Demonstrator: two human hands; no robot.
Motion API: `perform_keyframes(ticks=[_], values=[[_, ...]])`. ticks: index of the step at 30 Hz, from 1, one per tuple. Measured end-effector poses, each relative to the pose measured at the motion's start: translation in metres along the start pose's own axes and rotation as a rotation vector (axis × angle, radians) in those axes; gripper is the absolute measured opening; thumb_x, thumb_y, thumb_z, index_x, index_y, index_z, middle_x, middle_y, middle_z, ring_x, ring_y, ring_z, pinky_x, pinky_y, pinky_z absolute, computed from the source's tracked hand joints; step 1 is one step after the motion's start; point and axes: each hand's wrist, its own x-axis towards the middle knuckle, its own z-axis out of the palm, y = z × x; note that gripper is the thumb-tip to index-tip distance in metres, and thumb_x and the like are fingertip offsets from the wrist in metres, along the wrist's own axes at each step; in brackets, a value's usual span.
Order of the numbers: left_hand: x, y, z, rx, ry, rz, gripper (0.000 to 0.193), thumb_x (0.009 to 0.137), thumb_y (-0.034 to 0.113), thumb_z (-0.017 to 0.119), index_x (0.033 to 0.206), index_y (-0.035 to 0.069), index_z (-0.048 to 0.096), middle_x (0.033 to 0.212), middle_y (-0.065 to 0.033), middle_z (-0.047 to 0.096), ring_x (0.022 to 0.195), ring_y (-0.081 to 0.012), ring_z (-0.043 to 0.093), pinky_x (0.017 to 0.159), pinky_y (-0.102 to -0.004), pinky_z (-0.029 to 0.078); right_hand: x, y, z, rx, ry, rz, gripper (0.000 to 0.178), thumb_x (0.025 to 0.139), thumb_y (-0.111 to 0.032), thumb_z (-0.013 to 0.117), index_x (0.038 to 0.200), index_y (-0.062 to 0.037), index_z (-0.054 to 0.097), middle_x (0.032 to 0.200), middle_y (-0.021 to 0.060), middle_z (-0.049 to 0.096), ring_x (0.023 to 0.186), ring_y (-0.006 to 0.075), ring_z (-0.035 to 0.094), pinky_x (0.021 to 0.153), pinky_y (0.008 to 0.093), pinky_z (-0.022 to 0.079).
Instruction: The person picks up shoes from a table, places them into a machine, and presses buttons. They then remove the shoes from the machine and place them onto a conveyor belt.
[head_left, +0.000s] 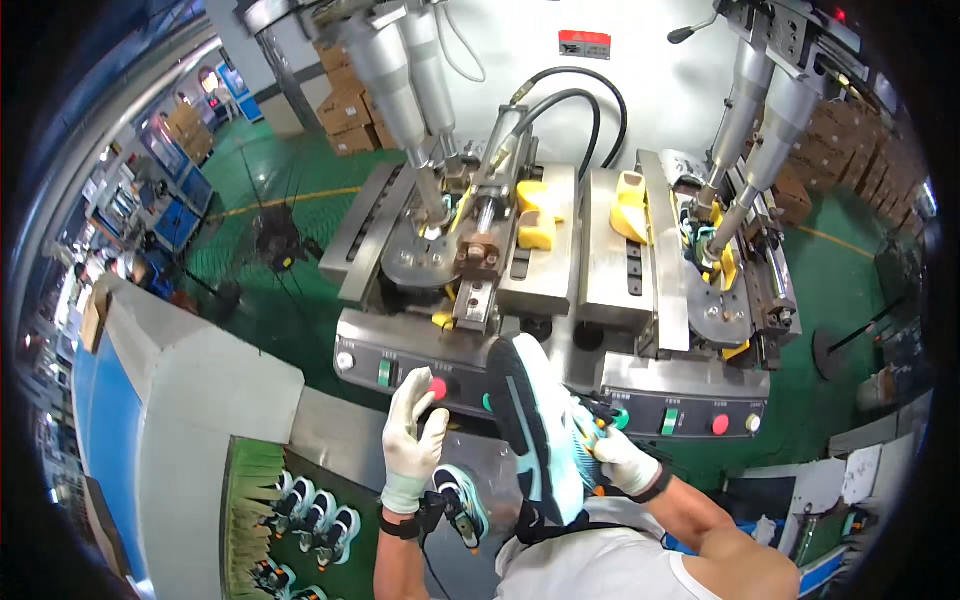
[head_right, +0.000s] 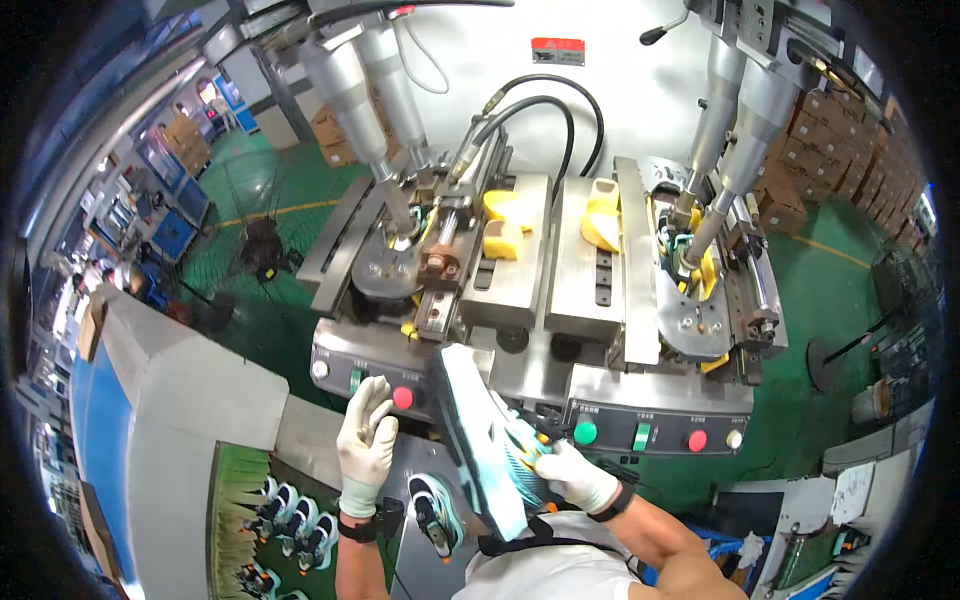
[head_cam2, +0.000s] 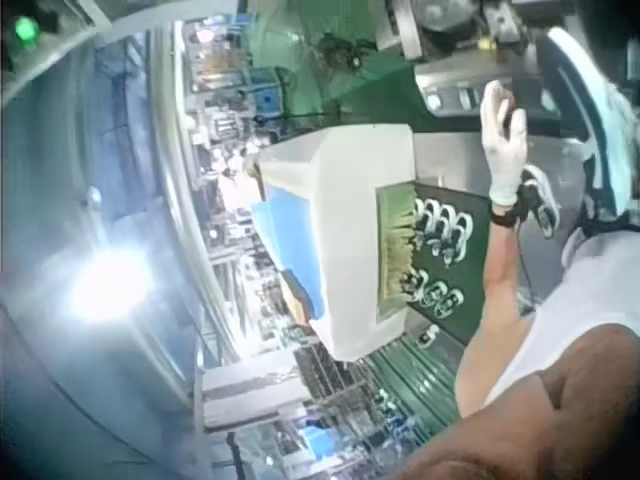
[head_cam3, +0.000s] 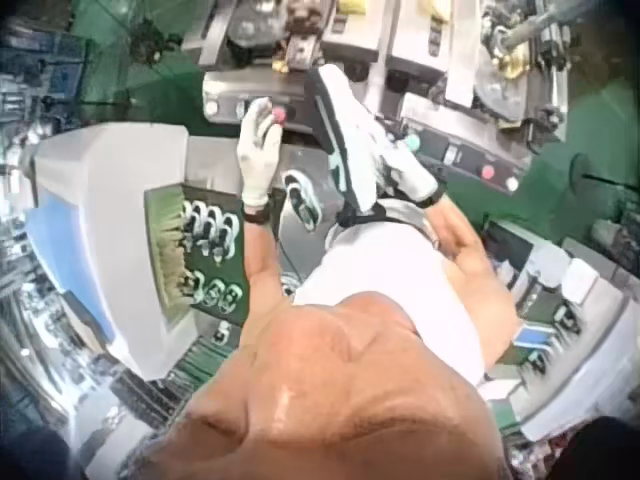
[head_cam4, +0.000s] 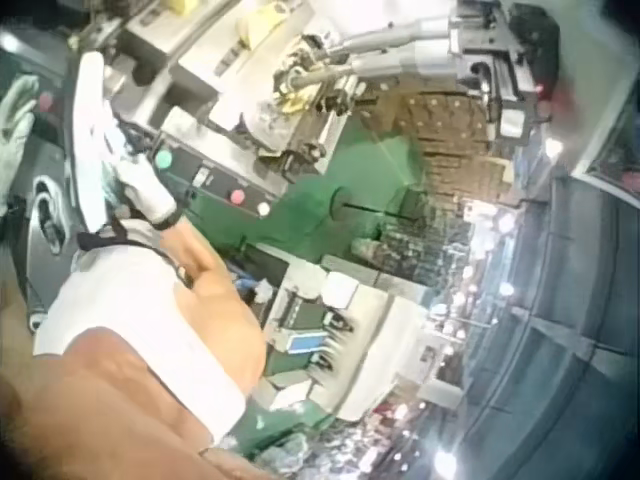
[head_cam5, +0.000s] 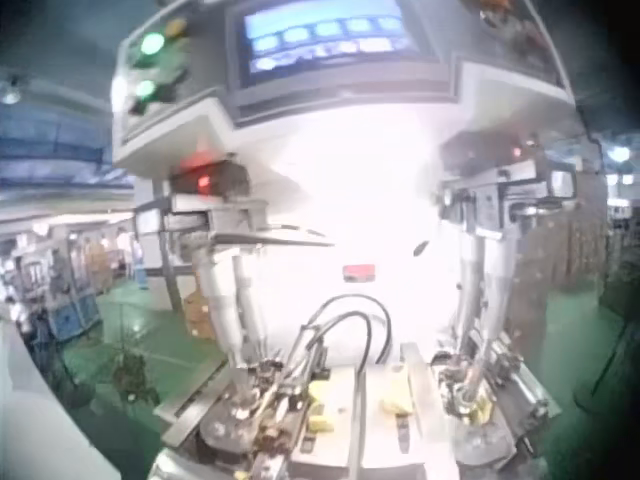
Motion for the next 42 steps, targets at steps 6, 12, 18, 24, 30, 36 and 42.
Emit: perform_keyframes(ticks=[6,12,18,24,30,36,42], values=[[0.084,-0.007,0.017,0.066,0.130,-0.026,0.057,0.098,0.006,0.056,0.149,-0.006,0.032,0.144,-0.0218,0.049,0.134,-0.0283,0.049,0.110,-0.0367,0.040,-0.012,-0.044,-0.049,0.120,0.022,-0.052,0.086,0.071,-0.018,0.086,0.143,0.0020,0.043,0.133,0.0132,0.061,0.121,0.0264,0.060,0.105,0.0416,0.047],[0.114,-0.038,0.033,0.062,0.091,0.009,0.061,0.096,0.009,0.061,0.148,-0.005,0.032,0.142,-0.0225,0.050,0.131,-0.0289,0.052,0.107,-0.0365,0.045,-0.018,-0.035,-0.059,0.095,0.159,-0.272,0.072,0.082,-0.033,0.079,0.140,-0.0029,0.048,0.132,0.0126,0.061,0.115,0.0297,0.063,0.099,0.0458,0.053],[0.076,-0.044,0.020,0.046,0.118,-0.105,0.063,0.097,0.015,0.062,0.148,-0.005,0.032,0.144,-0.0247,0.048,0.132,-0.0312,0.051,0.106,-0.0370,0.045,-0.013,-0.012,-0.086,0.133,0.219,-0.277,0.067,0.088,-0.035,0.073,0.141,-0.0036,0.047,0.132,0.0148,0.061,0.115,0.0316,0.062,0.101,0.0481,0.051],[0.037,-0.059,-0.003,0.029,0.124,-0.189,0.066,0.098,0.017,0.061,0.150,-0.005,0.028,0.148,-0.0237,0.044,0.137,-0.0311,0.046,0.108,-0.0378,0.043,-0.005,-0.005,-0.053,0.132,0.172,-0.223,0.062,0.092,-0.035,0.067,0.141,-0.0030,0.046,0.132,0.0157,0.060,0.116,0.0310,0.062,0.101,0.0470,0.052],[0.033,-0.071,-0.015,-0.018,0.151,-0.186,0.064,0.096,0.012,0.062,0.149,-0.005,0.029,0.146,-0.0250,0.046,0.134,-0.0322,0.050,0.106,-0.0380,0.045,0.001,0.004,-0.031,0.116,0.222,-0.205,0.063,0.091,-0.033,0.067,0.142,-0.0033,0.045,0.132,0.0144,0.061,0.116,0.0309,0.062,0.102,0.0472,0.051],[0.056,-0.064,-0.033,-0.081,0.185,-0.113,0.067,0.093,0.005,0.064,0.150,-0.004,0.029,0.145,-0.0235,0.046,0.132,-0.0304,0.050,0.106,-0.0371,0.045,0.020,0.000,-0.020,0.107,0.214,-0.188,0.060,0.089,-0.024,0.073,0.139,-0.0036,0.048,0.129,0.0108,0.063,0.114,0.0258,0.064,0.100,0.0418,0.051],[0.130,-0.068,-0.032,-0.008,0.104,-0.054,0.067,0.093,0.005,0.063,0.150,-0.003,0.029,0.148,-0.0230,0.043,0.135,-0.0321,0.048,0.109,-0.0379,0.043,0.030,-0.008,-0.018,0.099,0.258,-0.134,0.065,0.083,-0.012,0.077,0.140,-0.0009,0.046,0.127,0.0130,0.064,0.110,0.0248,0.066,0.095,0.0398,0.055]])
